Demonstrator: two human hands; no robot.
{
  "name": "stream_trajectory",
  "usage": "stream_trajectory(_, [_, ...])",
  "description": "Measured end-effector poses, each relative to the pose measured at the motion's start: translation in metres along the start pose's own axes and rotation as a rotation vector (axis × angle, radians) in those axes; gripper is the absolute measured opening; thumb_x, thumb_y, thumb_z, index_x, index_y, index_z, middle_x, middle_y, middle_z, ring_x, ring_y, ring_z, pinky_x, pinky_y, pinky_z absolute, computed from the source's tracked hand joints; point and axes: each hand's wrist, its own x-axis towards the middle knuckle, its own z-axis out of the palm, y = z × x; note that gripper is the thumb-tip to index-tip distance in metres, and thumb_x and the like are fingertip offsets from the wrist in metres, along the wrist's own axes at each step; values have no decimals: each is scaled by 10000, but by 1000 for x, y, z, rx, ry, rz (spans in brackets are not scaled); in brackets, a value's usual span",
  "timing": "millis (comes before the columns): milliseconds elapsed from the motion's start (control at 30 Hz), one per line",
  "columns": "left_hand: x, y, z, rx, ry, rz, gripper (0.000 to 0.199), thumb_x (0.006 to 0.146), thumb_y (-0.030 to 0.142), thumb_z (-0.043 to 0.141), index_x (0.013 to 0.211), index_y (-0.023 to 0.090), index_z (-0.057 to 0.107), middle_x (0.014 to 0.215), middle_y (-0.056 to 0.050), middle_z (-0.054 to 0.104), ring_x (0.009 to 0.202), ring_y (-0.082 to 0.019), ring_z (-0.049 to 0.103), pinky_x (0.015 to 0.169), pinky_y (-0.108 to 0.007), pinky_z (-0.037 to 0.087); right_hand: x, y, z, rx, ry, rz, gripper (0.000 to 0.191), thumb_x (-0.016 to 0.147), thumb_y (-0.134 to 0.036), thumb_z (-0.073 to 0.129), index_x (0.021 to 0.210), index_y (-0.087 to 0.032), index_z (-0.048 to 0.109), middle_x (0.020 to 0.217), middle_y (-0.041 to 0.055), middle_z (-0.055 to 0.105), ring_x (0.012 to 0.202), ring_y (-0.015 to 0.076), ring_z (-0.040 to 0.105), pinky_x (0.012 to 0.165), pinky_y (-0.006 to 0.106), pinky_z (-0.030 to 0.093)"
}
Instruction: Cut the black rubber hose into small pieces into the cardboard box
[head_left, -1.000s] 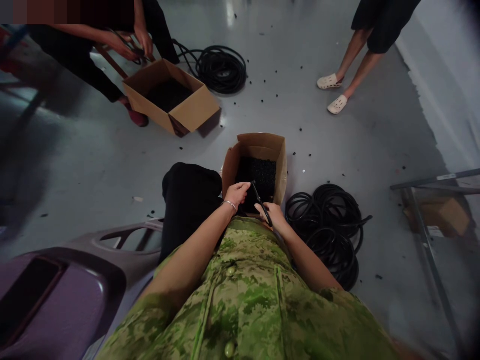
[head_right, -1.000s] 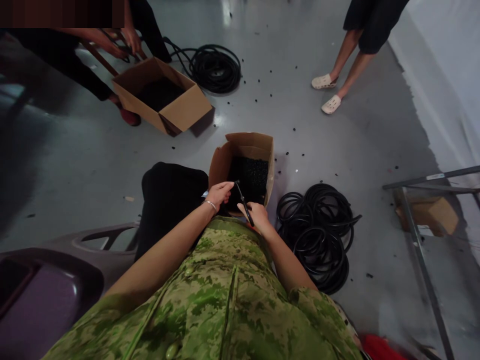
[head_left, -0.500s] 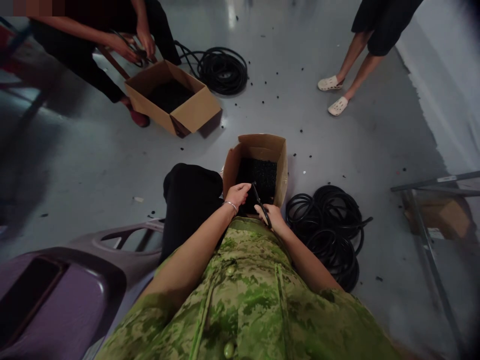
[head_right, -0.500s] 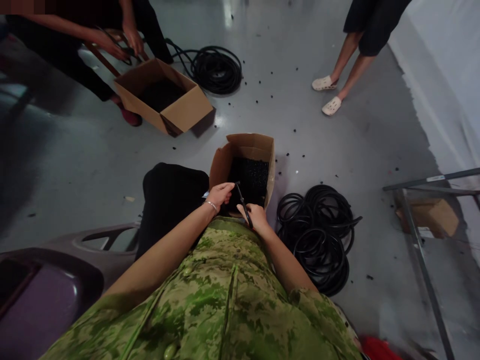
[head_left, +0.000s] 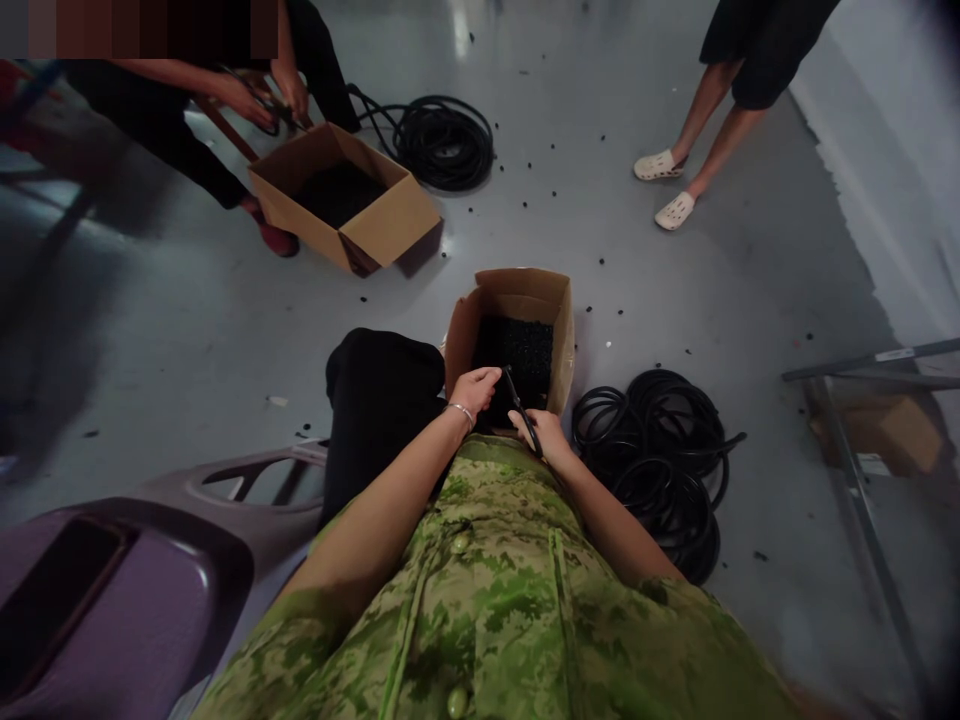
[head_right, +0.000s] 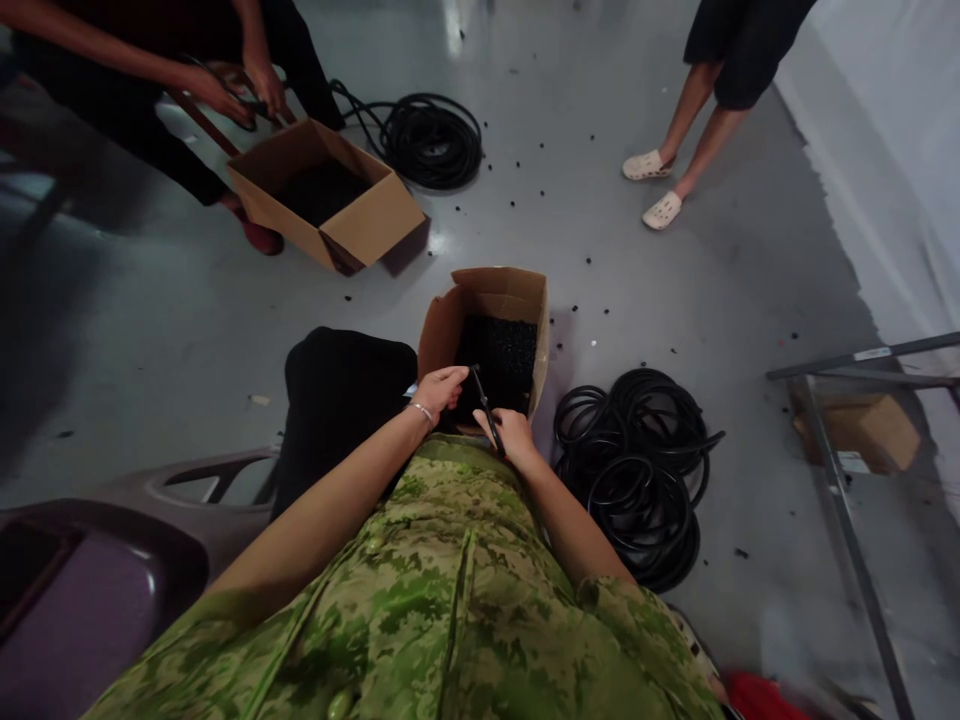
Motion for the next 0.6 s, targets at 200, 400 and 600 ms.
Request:
stream_trajectory(200, [1,-1,-1,24,-10,-10,350,718,391,709,932,116,681,427,97,353,344,-31,273,373,-172,196,-6,-9,-5,-112,52,-66,590,886,-622,433,561,-169,628,558,42,614,564,148,553,543,235,313])
stream_trajectory(400, [0,1,0,24,-25,1,286,731,380,699,852,125,651,422,98,347,343,-31,267,371,-174,195,-8,-10,0,-136,104,-73,594,879,-621,447,545,-162,624,534,40,580,559,140,523,527,237,273])
stream_trajectory(600, [1,0,0,46,-26,28,251,750,380,682,745,162,558,434,95,366,347,-32,282,366,-167,217,-4,-8,5,-155,125,-46,565,872,-606,477,565,-162,642,540,35,593,544,129,507,525,241,263])
